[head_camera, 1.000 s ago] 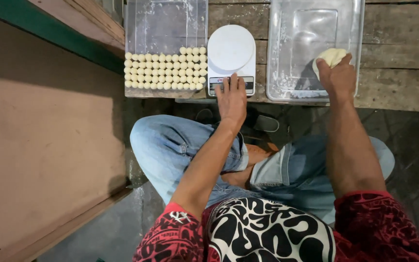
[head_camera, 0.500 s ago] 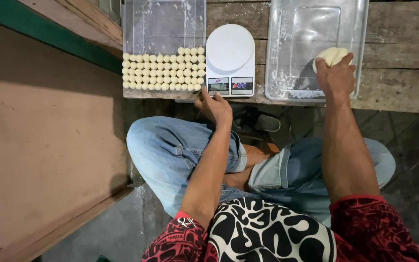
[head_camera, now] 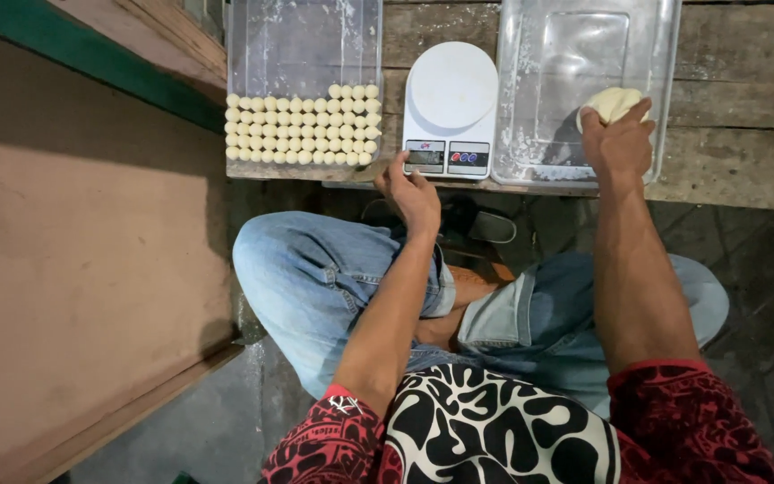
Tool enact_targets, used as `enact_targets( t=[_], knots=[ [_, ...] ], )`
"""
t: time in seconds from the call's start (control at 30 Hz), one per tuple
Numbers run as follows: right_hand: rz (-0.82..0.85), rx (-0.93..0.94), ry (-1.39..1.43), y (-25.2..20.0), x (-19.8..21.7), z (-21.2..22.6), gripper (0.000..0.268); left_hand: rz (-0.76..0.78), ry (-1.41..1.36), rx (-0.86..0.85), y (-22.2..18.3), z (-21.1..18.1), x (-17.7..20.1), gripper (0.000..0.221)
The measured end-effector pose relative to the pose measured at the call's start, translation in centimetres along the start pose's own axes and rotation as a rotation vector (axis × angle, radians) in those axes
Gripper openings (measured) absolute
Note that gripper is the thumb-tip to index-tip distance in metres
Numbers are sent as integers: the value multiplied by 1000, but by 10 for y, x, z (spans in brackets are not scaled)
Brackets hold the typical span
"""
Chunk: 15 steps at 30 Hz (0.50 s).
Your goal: Portioning dough into small pieces, weighing them on a scale, rolling them into balls, and arranging them in a tray.
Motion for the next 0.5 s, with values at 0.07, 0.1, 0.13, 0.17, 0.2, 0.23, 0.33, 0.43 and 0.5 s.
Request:
enact_targets(
  t=[0.07, 0.1, 0.13, 0.17, 0.2, 0.23, 0.33, 0.43, 0.5],
  knots=[
    [-5, -1, -4, -8, 4, 6, 99, 85, 113, -60, -11, -29, 9, 42],
    [-6, -3, -3, -8, 7, 6, 99, 88, 112, -61, -13, -37, 11, 42],
    [-5, 5, -1, -10, 8, 8, 99, 136, 129, -90, -16, -46, 13, 49],
    [-5, 13, 0, -12, 8, 10, 98, 183, 145, -118, -19, -54, 15, 58],
    [-4, 15, -1, -8, 4, 8, 98, 182, 145, -117, -13, -55, 15, 58],
    [-23, 18, 4, -5, 0, 6, 99, 138, 171, -109, -7, -57, 17, 56],
    [-54, 59, 31, -25, 17, 17, 96, -21, 336, -152, 31, -48, 13, 63],
    [-77, 101, 50, -37, 26, 24, 94, -149, 560, -183, 66, -49, 13, 81],
    [-87, 105, 44, -36, 26, 25, 95, -160, 643, -161, 83, -51, 16, 91]
  ],
)
Point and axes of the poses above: each hand's wrist, its own y-axis towards the middle knuckle, its own x-axis out of the back of the hand, z = x × y, the point moved 4 cm from there along y, towards the middle knuckle, and after that the axes turned 11 degrees about z, right-handed, at the moved point
